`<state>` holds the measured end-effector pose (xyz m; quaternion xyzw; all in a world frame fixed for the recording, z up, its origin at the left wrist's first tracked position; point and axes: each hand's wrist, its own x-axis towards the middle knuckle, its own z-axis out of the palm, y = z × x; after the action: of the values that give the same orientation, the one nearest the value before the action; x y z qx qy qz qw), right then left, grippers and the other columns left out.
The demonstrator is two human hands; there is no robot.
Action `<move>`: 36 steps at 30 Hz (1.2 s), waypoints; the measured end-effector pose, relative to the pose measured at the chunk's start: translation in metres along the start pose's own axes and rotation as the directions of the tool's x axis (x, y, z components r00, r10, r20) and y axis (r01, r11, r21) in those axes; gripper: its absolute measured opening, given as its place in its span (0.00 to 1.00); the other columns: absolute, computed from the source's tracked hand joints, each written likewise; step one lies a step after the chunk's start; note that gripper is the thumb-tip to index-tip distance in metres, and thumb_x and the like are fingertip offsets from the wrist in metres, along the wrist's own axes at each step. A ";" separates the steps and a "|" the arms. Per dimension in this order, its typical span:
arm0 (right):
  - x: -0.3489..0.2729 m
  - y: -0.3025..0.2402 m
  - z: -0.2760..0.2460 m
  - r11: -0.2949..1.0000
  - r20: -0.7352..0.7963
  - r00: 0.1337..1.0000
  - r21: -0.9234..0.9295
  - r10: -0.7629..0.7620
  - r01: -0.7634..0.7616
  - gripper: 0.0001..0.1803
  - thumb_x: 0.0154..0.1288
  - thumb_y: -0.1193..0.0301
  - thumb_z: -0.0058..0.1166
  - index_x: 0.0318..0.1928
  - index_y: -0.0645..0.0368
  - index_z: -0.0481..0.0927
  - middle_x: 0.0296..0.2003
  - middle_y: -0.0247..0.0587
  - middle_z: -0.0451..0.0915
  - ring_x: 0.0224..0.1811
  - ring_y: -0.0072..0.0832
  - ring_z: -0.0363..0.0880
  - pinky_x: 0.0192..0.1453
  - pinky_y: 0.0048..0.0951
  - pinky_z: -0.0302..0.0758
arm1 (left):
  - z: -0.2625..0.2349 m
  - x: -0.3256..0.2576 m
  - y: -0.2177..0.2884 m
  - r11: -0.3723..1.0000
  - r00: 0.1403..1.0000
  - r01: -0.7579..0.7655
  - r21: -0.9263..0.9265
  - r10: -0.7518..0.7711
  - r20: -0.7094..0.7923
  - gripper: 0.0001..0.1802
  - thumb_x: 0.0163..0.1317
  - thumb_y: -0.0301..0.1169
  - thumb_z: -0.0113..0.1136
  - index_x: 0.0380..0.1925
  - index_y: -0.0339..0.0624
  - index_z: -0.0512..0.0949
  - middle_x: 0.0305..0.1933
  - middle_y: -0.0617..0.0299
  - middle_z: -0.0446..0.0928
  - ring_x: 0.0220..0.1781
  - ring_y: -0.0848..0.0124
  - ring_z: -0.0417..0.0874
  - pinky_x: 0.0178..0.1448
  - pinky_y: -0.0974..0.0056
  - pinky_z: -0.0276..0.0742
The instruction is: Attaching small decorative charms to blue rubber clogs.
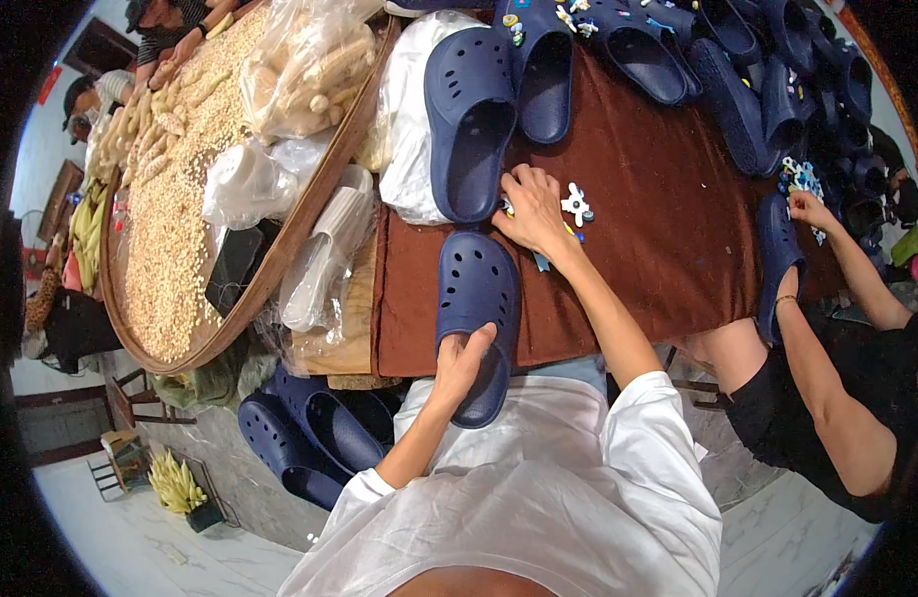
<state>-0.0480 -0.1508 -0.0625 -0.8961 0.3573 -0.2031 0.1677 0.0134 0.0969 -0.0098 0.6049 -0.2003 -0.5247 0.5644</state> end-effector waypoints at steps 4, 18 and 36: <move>-0.003 -0.006 0.005 0.999 -0.071 0.997 0.044 -0.003 0.006 0.29 0.46 0.60 0.69 0.50 0.61 0.85 0.51 0.52 0.74 0.61 0.51 0.67 0.65 0.54 0.61 | -0.002 0.000 0.004 0.997 0.998 0.064 0.037 -0.065 0.026 0.27 0.68 0.39 0.61 0.57 0.24 0.75 0.54 0.51 0.80 0.54 0.66 0.80 0.61 0.63 0.73; -0.008 -0.001 -0.026 0.957 -0.082 0.967 -0.186 -0.241 0.223 0.14 0.55 0.66 0.60 0.39 0.60 0.78 0.44 0.48 0.78 0.53 0.46 0.74 0.67 0.53 0.62 | -0.001 0.002 -0.002 0.998 0.998 0.060 -0.025 -0.059 0.031 0.26 0.69 0.36 0.61 0.58 0.24 0.73 0.58 0.52 0.78 0.58 0.67 0.78 0.64 0.63 0.72; -0.030 -0.004 -0.016 0.962 -0.032 0.964 -0.079 -0.263 0.260 0.22 0.61 0.66 0.65 0.55 0.56 0.79 0.56 0.46 0.76 0.61 0.46 0.72 0.65 0.47 0.66 | -0.001 0.004 -0.008 1.000 0.999 -0.026 0.003 0.026 0.022 0.27 0.67 0.35 0.62 0.57 0.23 0.73 0.56 0.51 0.78 0.57 0.66 0.78 0.64 0.63 0.72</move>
<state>-0.0733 -0.1294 -0.0540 -0.9365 0.2467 -0.2289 0.0983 0.0125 0.0960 -0.0186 0.5975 -0.2152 -0.5237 0.5679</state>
